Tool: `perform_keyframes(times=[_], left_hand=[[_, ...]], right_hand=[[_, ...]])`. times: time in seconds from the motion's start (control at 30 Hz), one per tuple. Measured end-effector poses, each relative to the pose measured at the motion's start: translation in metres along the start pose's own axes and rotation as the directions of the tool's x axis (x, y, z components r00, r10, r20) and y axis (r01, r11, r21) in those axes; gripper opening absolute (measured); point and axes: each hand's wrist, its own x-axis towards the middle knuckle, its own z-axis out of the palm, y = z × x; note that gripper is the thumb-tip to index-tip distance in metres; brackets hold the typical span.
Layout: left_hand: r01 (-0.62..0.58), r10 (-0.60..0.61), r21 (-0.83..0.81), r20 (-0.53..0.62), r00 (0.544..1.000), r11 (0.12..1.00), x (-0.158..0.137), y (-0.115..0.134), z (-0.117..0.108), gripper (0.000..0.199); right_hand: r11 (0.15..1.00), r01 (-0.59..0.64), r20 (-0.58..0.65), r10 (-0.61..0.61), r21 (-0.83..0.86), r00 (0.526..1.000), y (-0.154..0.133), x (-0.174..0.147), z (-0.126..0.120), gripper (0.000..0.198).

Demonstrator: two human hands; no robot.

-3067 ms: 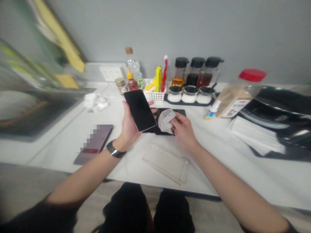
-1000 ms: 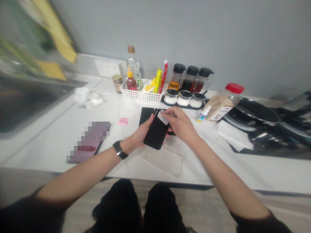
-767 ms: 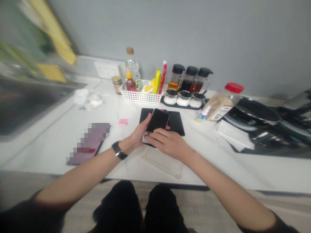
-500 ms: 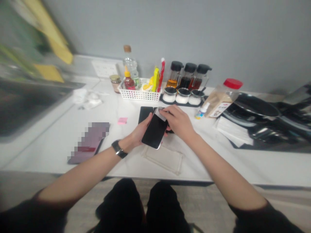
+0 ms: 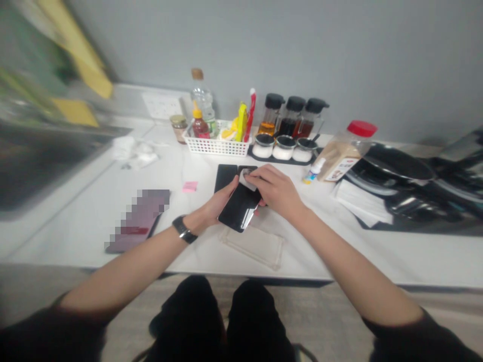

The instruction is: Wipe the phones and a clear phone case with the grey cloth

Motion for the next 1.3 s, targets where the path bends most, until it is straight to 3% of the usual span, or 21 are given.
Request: perform_keyframes(times=[0.1, 0.17, 0.23, 0.33, 0.43, 0.5, 0.6, 0.7, 0.83, 0.93, 1.07, 1.17, 1.23, 1.3], left_hand=[[-0.115, 0.112, -0.042, -0.067, 0.991, 0.992, -0.002, 0.001, 0.001, 0.062], [-0.145, 0.144, -0.021, -0.054, 0.988, 0.989, -0.004, 0.004, 0.003, 0.067], [-0.126, 0.125, -0.017, -0.025, 0.992, 0.992, -0.004, 0.006, 0.005, 0.072], [-0.082, 0.082, -0.022, 0.015, 0.997, 0.996, -0.003, 0.006, 0.005, 0.069], [0.005, -0.006, 0.018, 0.063, 0.998, 1.0, -0.001, 0.003, 0.004, 0.075], [-0.008, 0.009, -0.016, 0.031, 0.999, 1.0, -0.001, 0.0, 0.003, 0.07], [-0.101, 0.098, -0.052, -0.06, 0.993, 0.993, -0.003, 0.0, 0.0, 0.058], [-0.109, 0.108, -0.01, -0.017, 0.994, 0.994, -0.003, 0.002, -0.001, 0.069], [-0.092, 0.091, 0.004, 0.045, 0.995, 0.996, 0.0, 0.001, 0.001, 0.067], [-0.002, 0.001, 0.009, 0.099, 0.995, 1.0, 0.001, -0.001, 0.002, 0.076], [-0.094, 0.093, -0.049, -0.022, 0.995, 0.994, -0.002, -0.002, 0.001, 0.058], [-0.115, 0.114, -0.03, -0.034, 0.993, 0.993, -0.003, 0.001, 0.001, 0.065], [-0.091, 0.091, -0.029, -0.021, 0.996, 0.995, -0.003, 0.002, 0.004, 0.069], [-0.077, 0.075, -0.058, -0.029, 0.997, 0.995, -0.003, 0.003, 0.009, 0.064]], right_hand=[[0.994, 0.104, 0.065, -0.106, 0.037, 0.992, -0.042, -0.005, 0.001, 0.03], [0.98, 0.19, 0.123, -0.197, 0.063, 0.973, -0.06, -0.014, -0.005, 0.03], [0.974, 0.217, 0.15, -0.224, 0.062, 0.963, -0.055, -0.021, -0.014, 0.031], [0.994, 0.109, 0.115, -0.108, -0.001, 0.987, -0.018, -0.023, -0.023, 0.036], [1.0, 0.015, 0.03, -0.015, -0.016, 0.999, 0.007, -0.014, -0.016, 0.036], [1.0, 0.017, -0.001, -0.017, 0.01, 1.0, -0.003, -0.008, -0.005, 0.034], [0.995, 0.081, 0.049, -0.084, 0.058, 0.995, -0.042, -0.009, 0.005, 0.03], [0.978, 0.187, 0.114, -0.197, 0.098, 0.974, -0.063, -0.02, -0.003, 0.027], [0.994, 0.111, 0.108, -0.11, -0.003, 0.988, -0.024, -0.026, -0.023, 0.032], [0.999, 0.033, 0.015, -0.033, -0.017, 0.999, 0.002, -0.017, -0.021, 0.033], [0.995, 0.067, 0.002, -0.067, 0.077, 0.998, -0.03, -0.01, -0.002, 0.028], [0.979, 0.158, 0.081, -0.169, 0.132, 0.982, -0.061, -0.02, -0.003, 0.026], [0.976, 0.166, 0.119, -0.183, 0.139, 0.976, -0.058, -0.029, -0.013, 0.029], [0.989, 0.11, 0.136, -0.123, 0.104, 0.983, -0.039, -0.033, -0.023, 0.032]])
